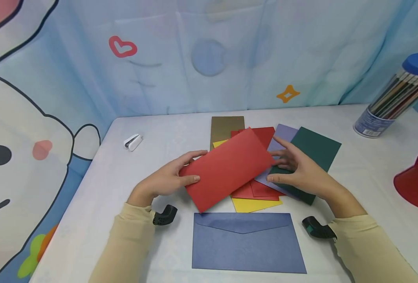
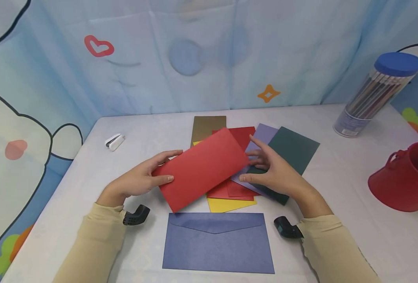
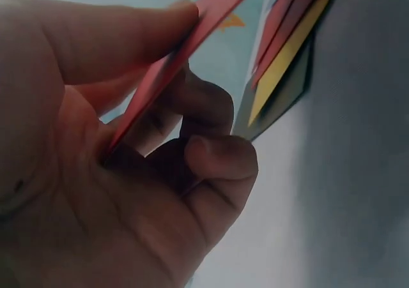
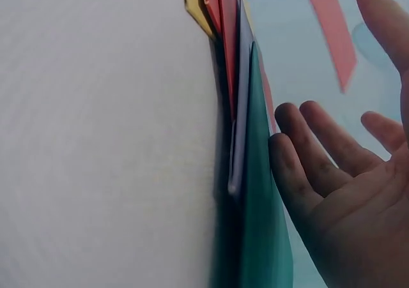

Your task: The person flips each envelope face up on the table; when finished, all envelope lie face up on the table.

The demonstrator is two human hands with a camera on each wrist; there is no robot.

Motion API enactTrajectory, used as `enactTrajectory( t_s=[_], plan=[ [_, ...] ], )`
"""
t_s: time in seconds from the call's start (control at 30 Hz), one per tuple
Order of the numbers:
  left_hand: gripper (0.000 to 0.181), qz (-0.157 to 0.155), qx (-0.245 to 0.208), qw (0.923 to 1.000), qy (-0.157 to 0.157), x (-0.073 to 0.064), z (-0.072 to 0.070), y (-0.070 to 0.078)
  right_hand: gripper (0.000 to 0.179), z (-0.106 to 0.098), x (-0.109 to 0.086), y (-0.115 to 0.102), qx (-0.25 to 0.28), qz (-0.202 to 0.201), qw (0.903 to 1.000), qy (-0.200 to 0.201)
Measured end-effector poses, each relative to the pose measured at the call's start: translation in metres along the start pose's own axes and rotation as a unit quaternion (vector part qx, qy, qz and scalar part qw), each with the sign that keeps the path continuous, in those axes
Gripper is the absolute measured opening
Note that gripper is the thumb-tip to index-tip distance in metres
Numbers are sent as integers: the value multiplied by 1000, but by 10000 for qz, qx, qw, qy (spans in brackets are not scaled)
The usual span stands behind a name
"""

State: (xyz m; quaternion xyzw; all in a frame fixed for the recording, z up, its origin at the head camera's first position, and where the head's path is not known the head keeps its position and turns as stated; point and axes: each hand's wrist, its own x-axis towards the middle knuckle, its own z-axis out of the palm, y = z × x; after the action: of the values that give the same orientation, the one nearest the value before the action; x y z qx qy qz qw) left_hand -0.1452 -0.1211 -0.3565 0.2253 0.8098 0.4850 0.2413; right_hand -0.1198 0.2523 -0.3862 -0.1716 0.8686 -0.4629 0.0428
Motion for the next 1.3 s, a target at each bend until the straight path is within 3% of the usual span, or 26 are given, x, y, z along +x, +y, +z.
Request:
enactTrajectory(
  t_s=[0.17,0.27,0.4,0.57,0.7,0.83,1.0,1.17,1.3],
  plan=[
    [64,165,144,9989,-403,9,16,-3,99,-1,-2,-3,-93,228,9997,23],
    [63,206,266,9985,-431,14,24,-5,95,-1,-2,-3,-420,401,9983,44],
    [60,288,899,9955,-107,18,29,-8,95,-1,-2,-4,-965,560,9937,112],
    [54,666,1878,9791,406,22,33,-9,98,-6,-2,-6,-1302,664,9892,115],
    [49,981,2107,9704,663,25,37,-9,98,-9,-2,-6,-1355,689,9884,26],
    [44,1111,2148,9675,744,26,39,-9,99,-10,-2,-4,-1372,720,9879,-74],
    [47,987,2178,9695,537,24,39,-9,101,-9,-1,-1,-1482,642,9865,-273],
    [68,595,2157,9746,66,19,36,-12,95,-8,-2,2,-1685,511,9836,-399],
    [80,513,2394,9694,-195,18,36,-12,87,-8,-3,4,-1717,448,9832,-427]
  ],
)
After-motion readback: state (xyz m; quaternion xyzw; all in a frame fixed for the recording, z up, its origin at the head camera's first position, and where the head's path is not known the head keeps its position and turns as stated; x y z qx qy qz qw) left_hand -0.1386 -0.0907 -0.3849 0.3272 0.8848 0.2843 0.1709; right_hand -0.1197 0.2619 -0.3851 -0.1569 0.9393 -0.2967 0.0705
